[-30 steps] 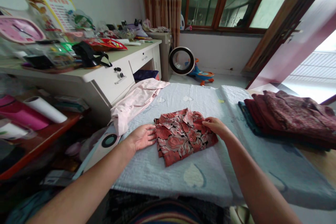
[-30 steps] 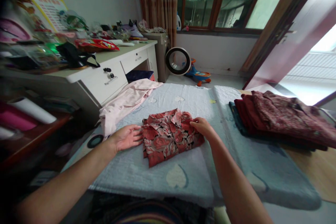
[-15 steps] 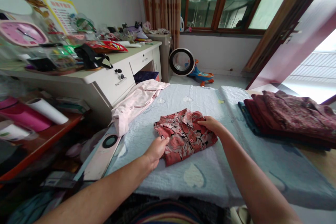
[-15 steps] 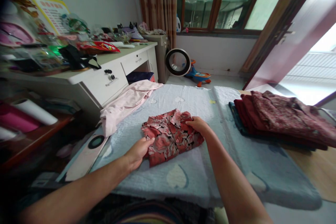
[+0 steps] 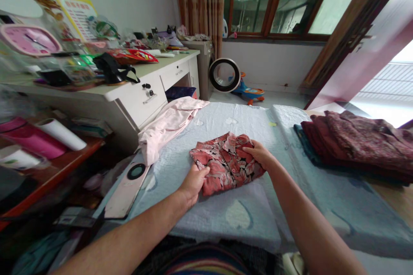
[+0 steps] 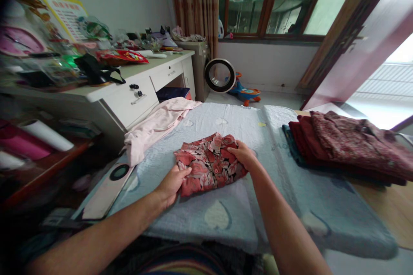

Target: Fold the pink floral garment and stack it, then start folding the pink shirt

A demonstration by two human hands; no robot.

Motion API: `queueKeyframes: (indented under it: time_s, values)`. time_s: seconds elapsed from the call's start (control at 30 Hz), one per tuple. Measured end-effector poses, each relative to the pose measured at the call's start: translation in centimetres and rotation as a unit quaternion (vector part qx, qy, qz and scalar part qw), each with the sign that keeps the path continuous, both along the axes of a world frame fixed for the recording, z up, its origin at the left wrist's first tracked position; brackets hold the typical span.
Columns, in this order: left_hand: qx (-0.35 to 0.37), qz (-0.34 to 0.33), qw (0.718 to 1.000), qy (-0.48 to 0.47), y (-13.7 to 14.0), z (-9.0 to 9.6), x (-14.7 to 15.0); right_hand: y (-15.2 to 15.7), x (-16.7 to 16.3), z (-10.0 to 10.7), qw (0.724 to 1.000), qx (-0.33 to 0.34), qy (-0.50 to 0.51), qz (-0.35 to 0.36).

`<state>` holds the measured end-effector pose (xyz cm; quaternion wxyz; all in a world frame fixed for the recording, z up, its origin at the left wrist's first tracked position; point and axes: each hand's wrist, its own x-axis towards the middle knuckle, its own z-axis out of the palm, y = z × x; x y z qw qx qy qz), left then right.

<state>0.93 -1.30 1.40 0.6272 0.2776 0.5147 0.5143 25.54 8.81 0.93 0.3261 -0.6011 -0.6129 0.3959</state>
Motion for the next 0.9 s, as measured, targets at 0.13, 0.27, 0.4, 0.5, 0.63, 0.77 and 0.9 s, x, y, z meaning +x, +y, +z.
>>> queueKeyframes:
  time_s: [0.13,0.27,0.4,0.5,0.63,0.77,0.9]
  values:
    - [0.106,-0.008,0.990,0.090,2.1,1.3,-1.5,-2.0,-0.2,0.9,0.994,0.046,0.080,-0.064]
    - [0.144,-0.092,0.977,0.126,3.1,1.2,-2.9,-5.0,0.6,0.2,0.989,0.060,0.050,-0.128]
    - [0.052,-0.149,0.980,0.122,2.0,-0.7,-4.2,-7.5,1.5,-1.1,0.964,0.071,-0.205,-0.156]
    - [-0.004,-0.164,0.976,0.144,0.8,-1.5,-5.4,-8.1,1.2,-0.7,0.920,0.138,-0.331,-0.156]
    - [-0.004,-0.175,0.939,0.296,0.0,-1.6,-6.9,-7.4,-2.3,1.5,0.924,0.256,-0.280,-0.052]
    - [0.077,-0.176,0.889,0.416,-0.3,-1.8,-7.5,-5.8,-7.9,2.8,0.925,0.275,-0.240,0.106]
    - [0.079,-0.170,0.896,0.403,-0.6,-1.9,-7.0,-3.2,-12.3,2.1,0.908,0.258,-0.299,0.141]
